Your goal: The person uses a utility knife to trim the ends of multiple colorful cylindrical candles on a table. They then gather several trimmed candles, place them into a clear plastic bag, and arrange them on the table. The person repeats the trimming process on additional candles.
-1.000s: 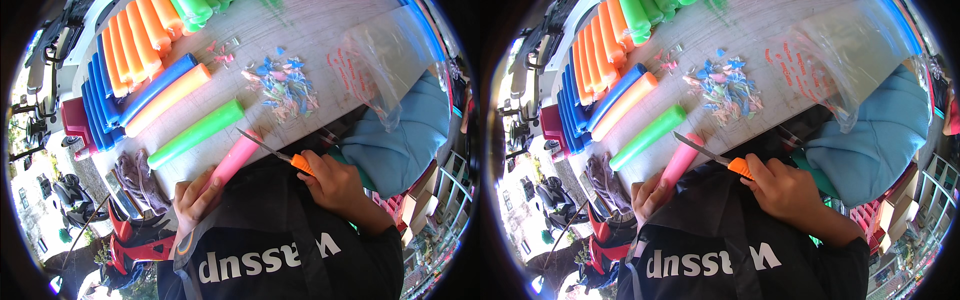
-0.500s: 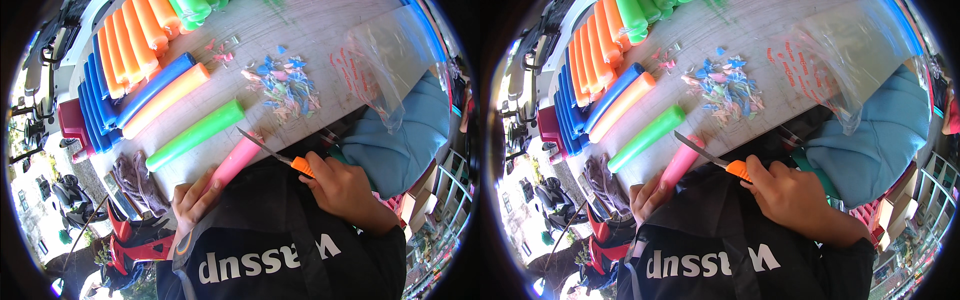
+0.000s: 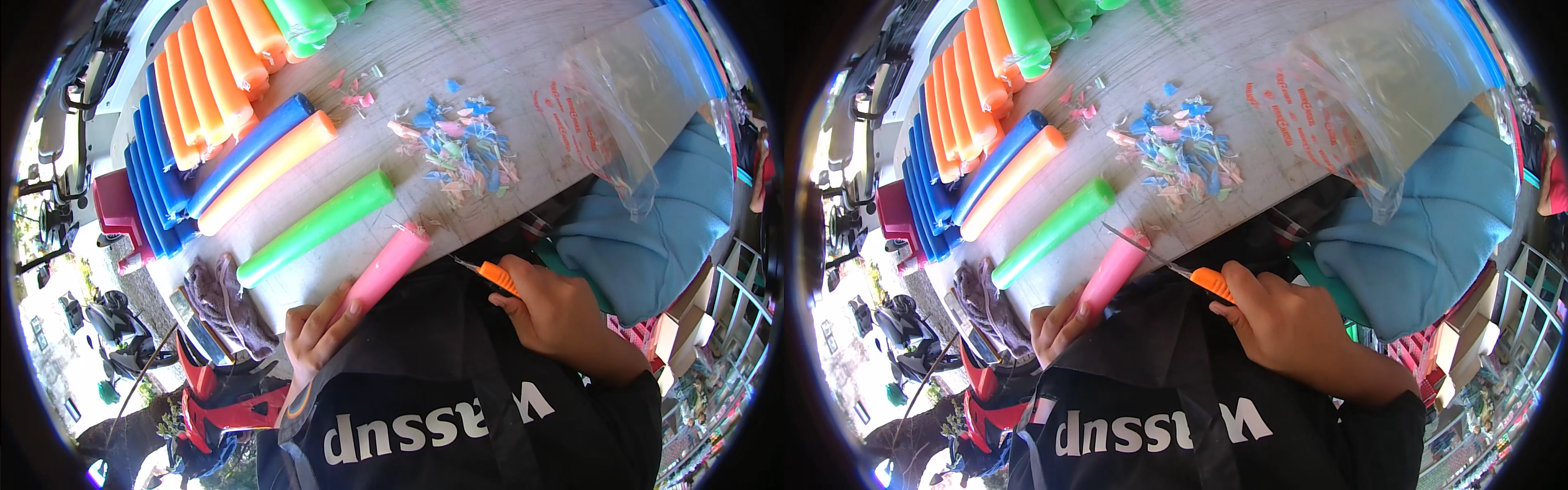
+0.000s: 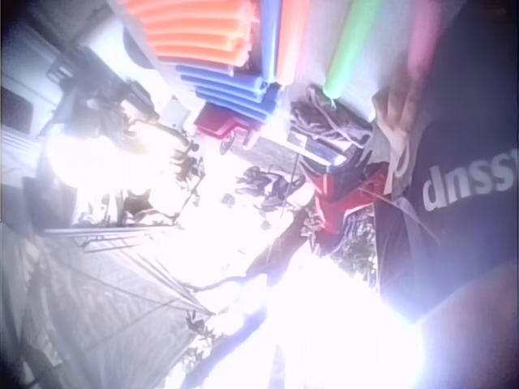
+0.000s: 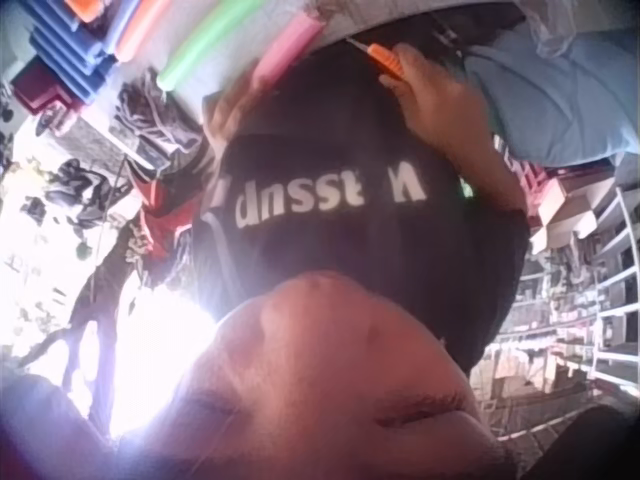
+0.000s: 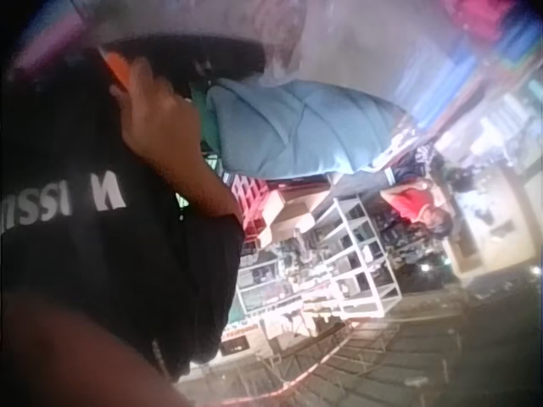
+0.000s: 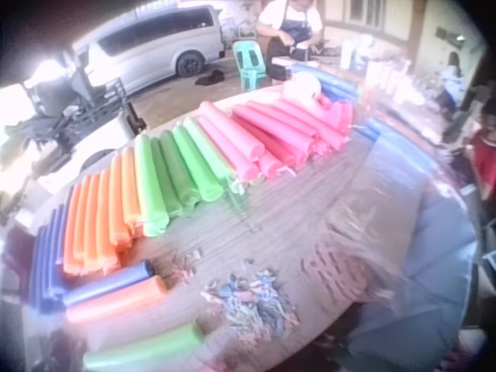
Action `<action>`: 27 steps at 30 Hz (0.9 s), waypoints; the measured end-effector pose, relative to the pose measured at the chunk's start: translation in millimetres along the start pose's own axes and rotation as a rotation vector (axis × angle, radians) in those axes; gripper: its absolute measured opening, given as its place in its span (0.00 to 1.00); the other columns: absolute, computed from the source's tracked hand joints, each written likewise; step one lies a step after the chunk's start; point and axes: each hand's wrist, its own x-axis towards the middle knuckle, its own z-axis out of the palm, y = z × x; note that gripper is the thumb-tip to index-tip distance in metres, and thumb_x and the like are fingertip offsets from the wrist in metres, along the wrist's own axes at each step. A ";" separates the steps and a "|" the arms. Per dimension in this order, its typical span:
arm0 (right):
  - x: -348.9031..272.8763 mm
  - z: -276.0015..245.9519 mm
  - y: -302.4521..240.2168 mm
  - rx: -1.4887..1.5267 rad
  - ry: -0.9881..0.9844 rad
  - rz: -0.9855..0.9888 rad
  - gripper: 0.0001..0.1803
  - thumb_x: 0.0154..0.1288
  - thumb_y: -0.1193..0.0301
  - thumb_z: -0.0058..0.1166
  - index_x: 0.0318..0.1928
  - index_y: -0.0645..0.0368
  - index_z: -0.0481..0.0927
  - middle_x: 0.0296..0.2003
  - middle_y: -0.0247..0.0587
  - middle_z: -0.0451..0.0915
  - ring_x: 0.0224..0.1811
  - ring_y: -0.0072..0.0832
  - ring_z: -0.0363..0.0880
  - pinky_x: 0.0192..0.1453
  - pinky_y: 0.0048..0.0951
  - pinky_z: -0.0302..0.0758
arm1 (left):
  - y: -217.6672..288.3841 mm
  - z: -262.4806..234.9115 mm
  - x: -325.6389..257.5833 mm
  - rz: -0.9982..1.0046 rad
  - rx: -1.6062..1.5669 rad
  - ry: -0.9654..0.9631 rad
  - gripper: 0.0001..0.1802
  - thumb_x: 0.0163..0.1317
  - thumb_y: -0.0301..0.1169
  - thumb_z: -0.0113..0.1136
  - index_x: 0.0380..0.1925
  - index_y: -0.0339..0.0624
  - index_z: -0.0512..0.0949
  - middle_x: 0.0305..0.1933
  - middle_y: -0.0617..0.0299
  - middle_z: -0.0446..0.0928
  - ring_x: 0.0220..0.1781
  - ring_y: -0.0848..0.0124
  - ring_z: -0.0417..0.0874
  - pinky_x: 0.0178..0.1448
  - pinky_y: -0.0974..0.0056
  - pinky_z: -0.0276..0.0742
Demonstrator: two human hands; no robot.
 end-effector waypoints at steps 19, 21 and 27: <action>6.2 1.0 -1.3 -0.081 -0.057 -0.015 0.21 0.63 0.66 0.62 0.51 0.64 0.72 0.25 0.47 0.78 0.24 0.42 0.80 0.26 0.37 0.76 | 0.3 1.1 2.0 0.016 0.002 0.015 0.21 0.49 0.27 0.73 0.47 0.51 0.84 0.51 0.61 0.85 0.32 0.72 0.73 0.38 0.70 0.72; 7.5 3.4 -0.1 -0.100 -0.051 -0.001 0.21 0.63 0.66 0.62 0.51 0.64 0.72 0.26 0.48 0.78 0.24 0.43 0.80 0.25 0.38 0.75 | -1.1 -0.6 2.8 0.035 -0.001 -0.009 0.21 0.49 0.27 0.73 0.47 0.51 0.84 0.52 0.61 0.84 0.32 0.72 0.73 0.38 0.70 0.72; 6.5 10.0 8.1 -0.074 0.073 0.034 0.19 0.64 0.65 0.60 0.50 0.62 0.72 0.25 0.48 0.78 0.24 0.45 0.80 0.24 0.40 0.74 | -0.6 3.0 1.6 0.019 -0.005 0.026 0.24 0.48 0.26 0.74 0.48 0.51 0.82 0.52 0.61 0.84 0.32 0.71 0.75 0.38 0.70 0.73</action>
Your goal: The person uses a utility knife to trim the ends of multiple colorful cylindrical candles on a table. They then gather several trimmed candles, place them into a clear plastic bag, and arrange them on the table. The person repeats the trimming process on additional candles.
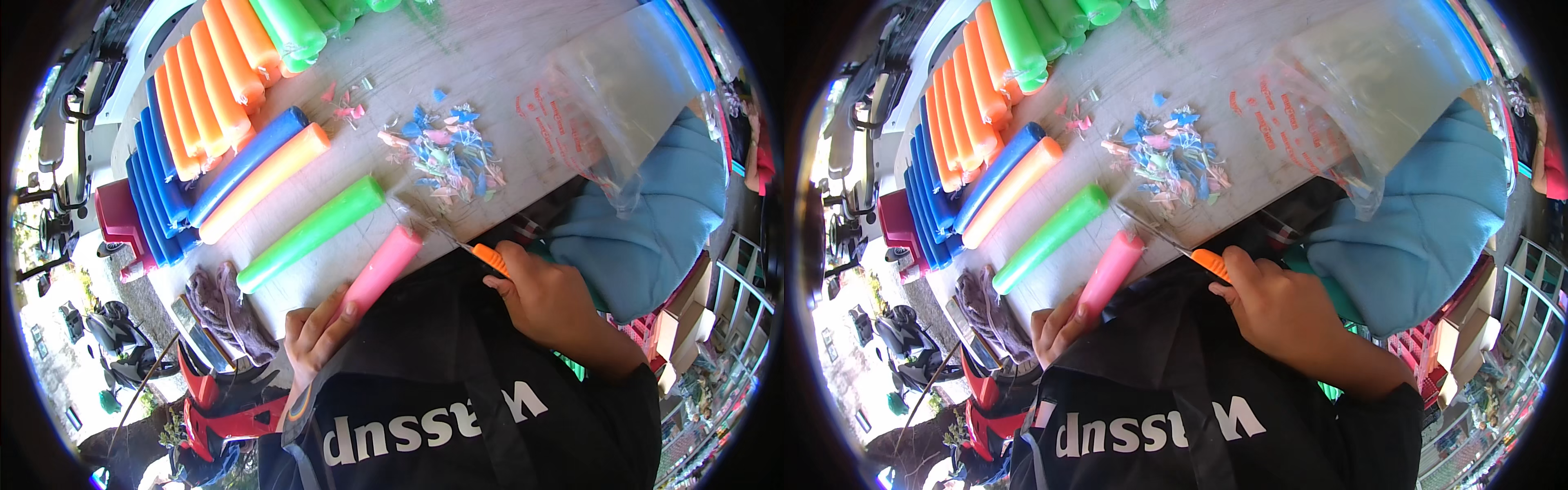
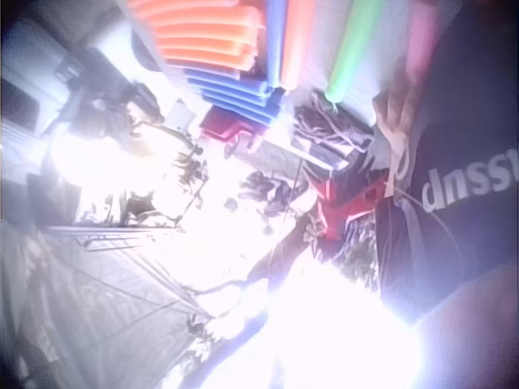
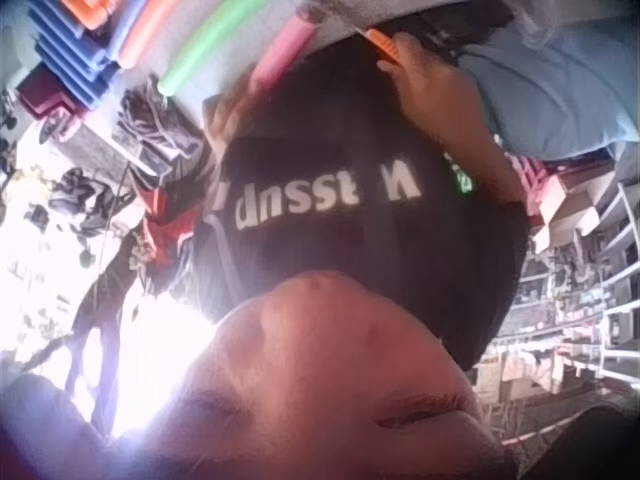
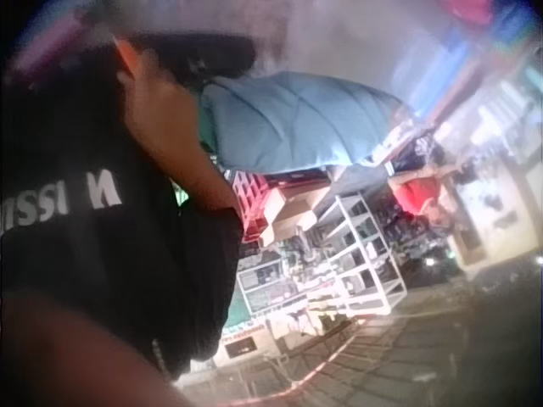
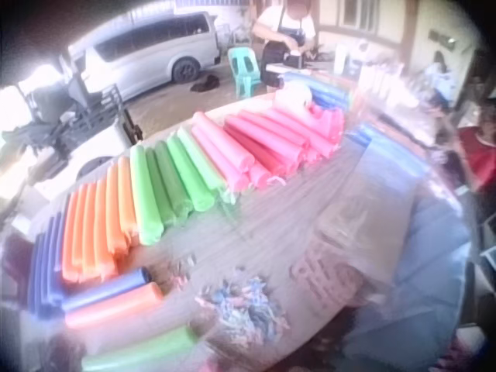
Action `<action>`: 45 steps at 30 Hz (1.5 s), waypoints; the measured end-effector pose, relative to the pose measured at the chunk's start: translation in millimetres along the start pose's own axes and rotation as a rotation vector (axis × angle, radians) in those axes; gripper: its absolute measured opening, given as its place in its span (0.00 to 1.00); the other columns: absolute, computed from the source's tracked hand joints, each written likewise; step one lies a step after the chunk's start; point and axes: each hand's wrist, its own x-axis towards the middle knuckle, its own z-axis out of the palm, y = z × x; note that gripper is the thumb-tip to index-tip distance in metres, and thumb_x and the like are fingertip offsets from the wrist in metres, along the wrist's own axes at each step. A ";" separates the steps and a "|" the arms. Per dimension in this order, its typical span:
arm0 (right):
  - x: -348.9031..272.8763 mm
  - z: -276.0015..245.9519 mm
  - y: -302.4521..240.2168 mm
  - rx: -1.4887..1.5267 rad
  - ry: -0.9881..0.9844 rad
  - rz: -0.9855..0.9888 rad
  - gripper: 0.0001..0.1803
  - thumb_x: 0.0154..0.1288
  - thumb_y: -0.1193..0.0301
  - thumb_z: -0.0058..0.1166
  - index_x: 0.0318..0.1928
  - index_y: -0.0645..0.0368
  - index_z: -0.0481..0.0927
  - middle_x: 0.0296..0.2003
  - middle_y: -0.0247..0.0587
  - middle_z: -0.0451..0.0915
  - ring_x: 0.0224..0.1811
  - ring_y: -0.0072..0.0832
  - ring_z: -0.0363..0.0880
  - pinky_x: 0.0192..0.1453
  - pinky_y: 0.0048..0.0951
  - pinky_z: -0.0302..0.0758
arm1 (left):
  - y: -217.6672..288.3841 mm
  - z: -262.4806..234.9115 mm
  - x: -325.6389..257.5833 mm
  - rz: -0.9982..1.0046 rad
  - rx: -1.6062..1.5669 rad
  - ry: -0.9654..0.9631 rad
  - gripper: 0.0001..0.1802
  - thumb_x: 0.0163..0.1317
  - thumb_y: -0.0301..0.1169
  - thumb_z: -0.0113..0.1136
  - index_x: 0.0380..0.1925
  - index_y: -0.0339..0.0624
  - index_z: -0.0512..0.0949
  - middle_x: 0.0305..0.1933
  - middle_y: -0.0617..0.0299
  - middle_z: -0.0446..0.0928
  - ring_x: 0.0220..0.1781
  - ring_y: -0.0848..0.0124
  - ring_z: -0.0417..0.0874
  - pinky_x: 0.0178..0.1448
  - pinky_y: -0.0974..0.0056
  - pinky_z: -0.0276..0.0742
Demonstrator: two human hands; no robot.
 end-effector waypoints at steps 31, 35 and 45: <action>38.6 21.9 -35.1 0.237 0.374 -0.502 0.16 0.67 0.72 0.55 0.54 0.62 0.78 0.49 0.45 0.78 0.52 0.41 0.77 0.55 0.39 0.75 | -39.3 8.1 -19.8 0.278 0.017 0.129 0.31 0.48 0.29 0.72 0.56 0.56 0.79 0.50 0.58 0.84 0.39 0.58 0.83 0.40 0.58 0.77; 36.9 22.8 -42.3 0.543 0.264 -0.431 0.14 0.70 0.73 0.53 0.52 0.66 0.78 0.45 0.49 0.79 0.50 0.42 0.79 0.55 0.36 0.75 | -44.2 1.9 -34.6 0.259 0.054 0.093 0.20 0.57 0.32 0.60 0.52 0.52 0.82 0.52 0.61 0.83 0.35 0.64 0.82 0.40 0.59 0.76; 37.3 22.4 -42.8 0.730 0.300 -0.309 0.09 0.66 0.71 0.60 0.42 0.65 0.83 0.40 0.46 0.83 0.43 0.37 0.84 0.49 0.32 0.78 | -44.7 -15.8 -44.1 0.293 0.171 -0.065 0.25 0.71 0.37 0.44 0.67 0.48 0.68 0.69 0.64 0.72 0.54 0.73 0.79 0.53 0.62 0.73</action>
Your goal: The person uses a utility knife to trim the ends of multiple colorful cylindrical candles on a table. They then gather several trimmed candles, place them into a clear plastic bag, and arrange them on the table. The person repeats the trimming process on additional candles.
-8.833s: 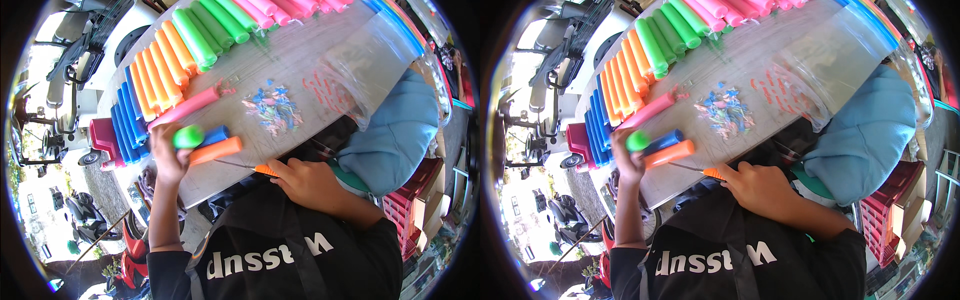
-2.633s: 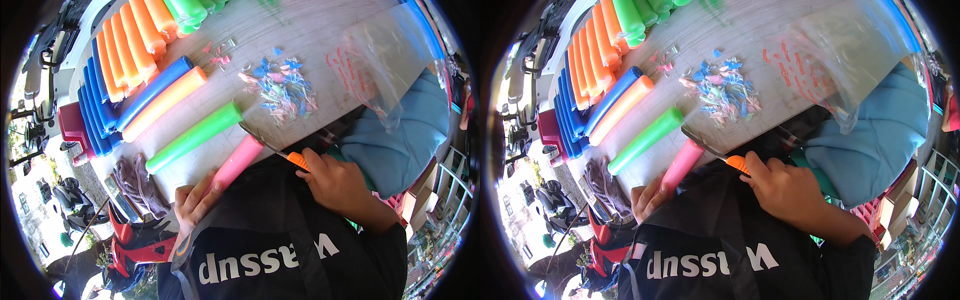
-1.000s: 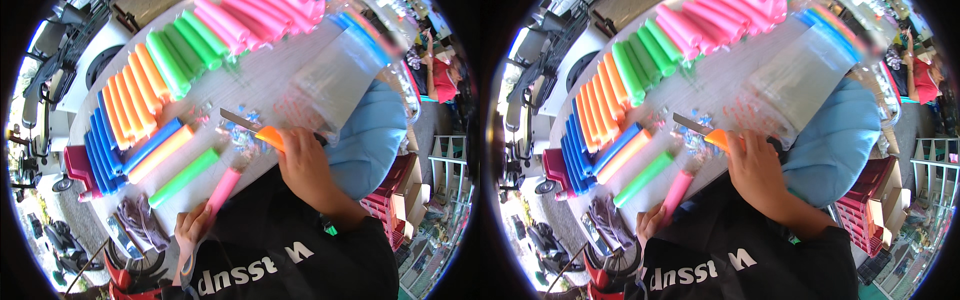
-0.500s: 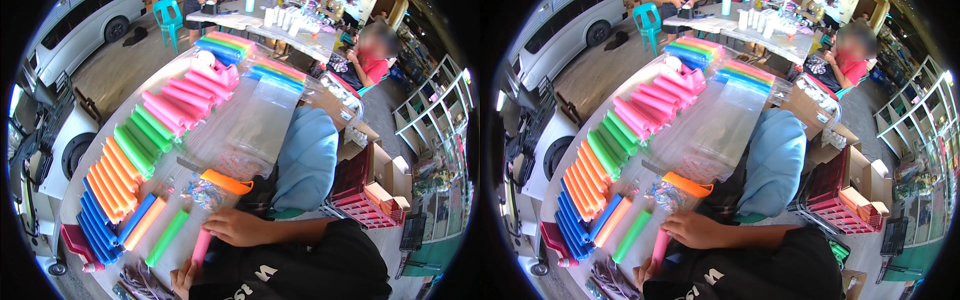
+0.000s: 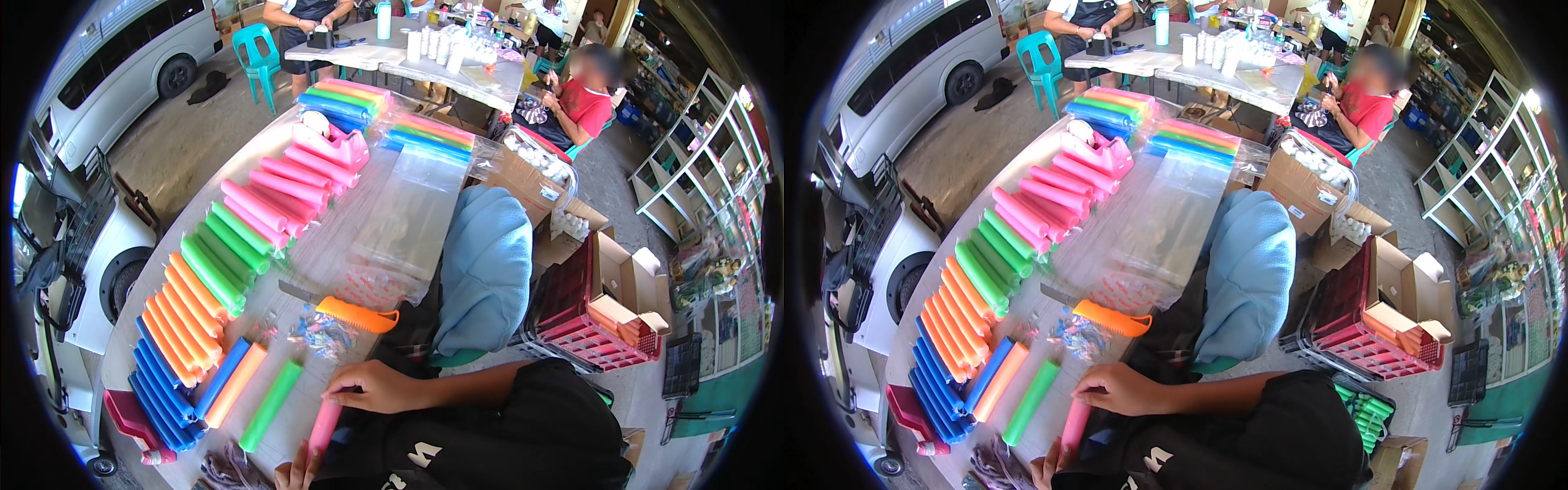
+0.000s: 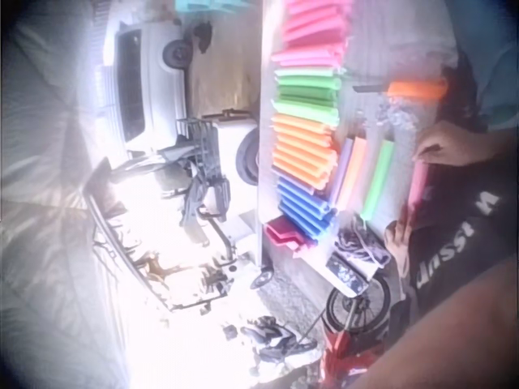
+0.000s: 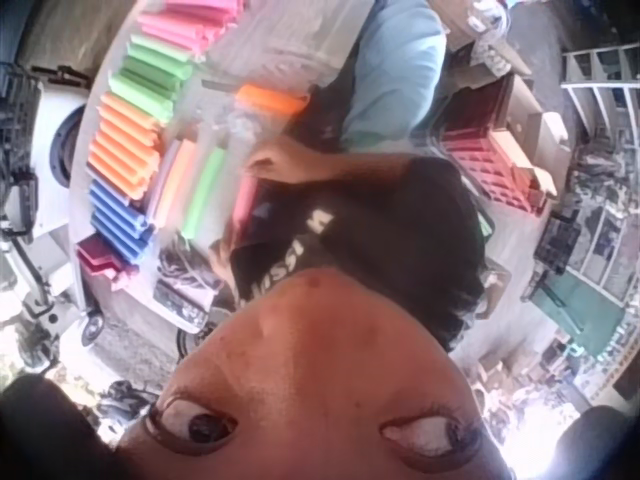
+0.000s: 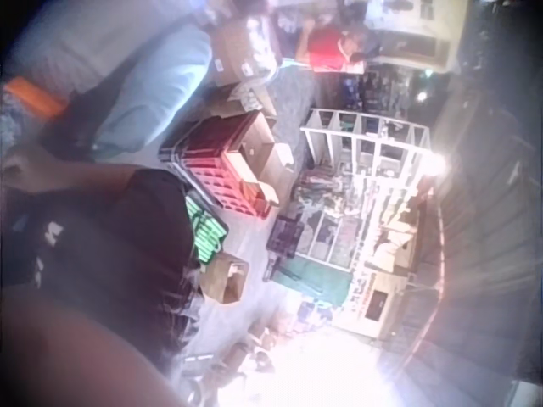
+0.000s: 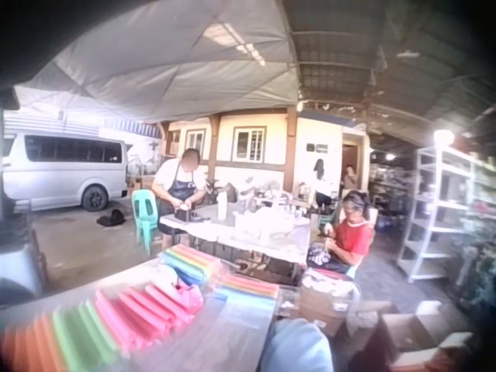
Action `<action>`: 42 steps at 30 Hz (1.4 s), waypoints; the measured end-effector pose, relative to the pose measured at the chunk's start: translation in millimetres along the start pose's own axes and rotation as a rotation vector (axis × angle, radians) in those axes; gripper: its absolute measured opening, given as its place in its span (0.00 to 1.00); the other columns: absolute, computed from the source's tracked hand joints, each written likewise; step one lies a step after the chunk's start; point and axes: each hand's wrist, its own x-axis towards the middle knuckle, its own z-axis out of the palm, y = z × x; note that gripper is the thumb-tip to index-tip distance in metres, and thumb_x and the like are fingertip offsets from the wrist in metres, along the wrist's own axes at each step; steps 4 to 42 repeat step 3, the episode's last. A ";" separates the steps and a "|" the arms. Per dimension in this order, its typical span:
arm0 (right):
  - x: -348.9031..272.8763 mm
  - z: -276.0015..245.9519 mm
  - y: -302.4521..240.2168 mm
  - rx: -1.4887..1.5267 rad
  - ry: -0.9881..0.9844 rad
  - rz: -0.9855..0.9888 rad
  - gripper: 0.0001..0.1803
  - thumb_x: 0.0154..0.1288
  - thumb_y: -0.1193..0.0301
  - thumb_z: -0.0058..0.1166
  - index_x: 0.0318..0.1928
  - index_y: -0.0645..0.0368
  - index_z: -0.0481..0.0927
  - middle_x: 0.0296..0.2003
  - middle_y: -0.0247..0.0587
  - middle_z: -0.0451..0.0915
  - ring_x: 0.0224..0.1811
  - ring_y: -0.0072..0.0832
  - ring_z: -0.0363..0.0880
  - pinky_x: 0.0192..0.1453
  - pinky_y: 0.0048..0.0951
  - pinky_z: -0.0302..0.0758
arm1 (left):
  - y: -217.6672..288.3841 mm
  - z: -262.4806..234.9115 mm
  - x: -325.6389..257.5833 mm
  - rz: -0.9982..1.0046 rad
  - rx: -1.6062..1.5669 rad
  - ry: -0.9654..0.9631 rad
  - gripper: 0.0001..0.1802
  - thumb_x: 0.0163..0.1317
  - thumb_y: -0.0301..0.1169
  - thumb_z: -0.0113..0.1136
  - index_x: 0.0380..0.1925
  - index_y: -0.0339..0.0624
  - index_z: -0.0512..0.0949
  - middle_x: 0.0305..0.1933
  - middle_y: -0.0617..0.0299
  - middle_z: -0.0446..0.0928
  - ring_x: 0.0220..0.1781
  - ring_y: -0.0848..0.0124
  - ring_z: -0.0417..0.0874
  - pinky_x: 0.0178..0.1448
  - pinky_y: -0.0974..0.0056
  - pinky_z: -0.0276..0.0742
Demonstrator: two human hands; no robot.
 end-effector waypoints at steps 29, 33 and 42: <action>1.8 -4.4 -1.4 0.020 -0.055 0.054 0.09 0.66 0.71 0.61 0.42 0.65 0.83 0.39 0.45 0.83 0.43 0.35 0.84 0.49 0.31 0.78 | -1.0 2.4 -4.1 -0.071 -0.120 -0.098 0.30 0.73 0.41 0.43 0.74 0.49 0.58 0.74 0.63 0.64 0.64 0.73 0.74 0.62 0.61 0.70; 1.8 -4.4 -1.4 0.020 -0.055 0.054 0.09 0.66 0.71 0.61 0.42 0.65 0.83 0.39 0.45 0.83 0.43 0.35 0.84 0.49 0.31 0.78 | -1.0 2.4 -4.1 -0.071 -0.120 -0.098 0.30 0.73 0.41 0.43 0.74 0.49 0.58 0.74 0.63 0.64 0.64 0.73 0.74 0.62 0.61 0.70; 1.8 -4.4 -1.4 0.020 -0.055 0.054 0.09 0.66 0.71 0.61 0.42 0.65 0.83 0.39 0.45 0.83 0.43 0.35 0.84 0.49 0.31 0.78 | -1.0 2.4 -4.1 -0.071 -0.120 -0.098 0.30 0.73 0.41 0.43 0.74 0.49 0.58 0.74 0.63 0.64 0.64 0.73 0.74 0.62 0.61 0.70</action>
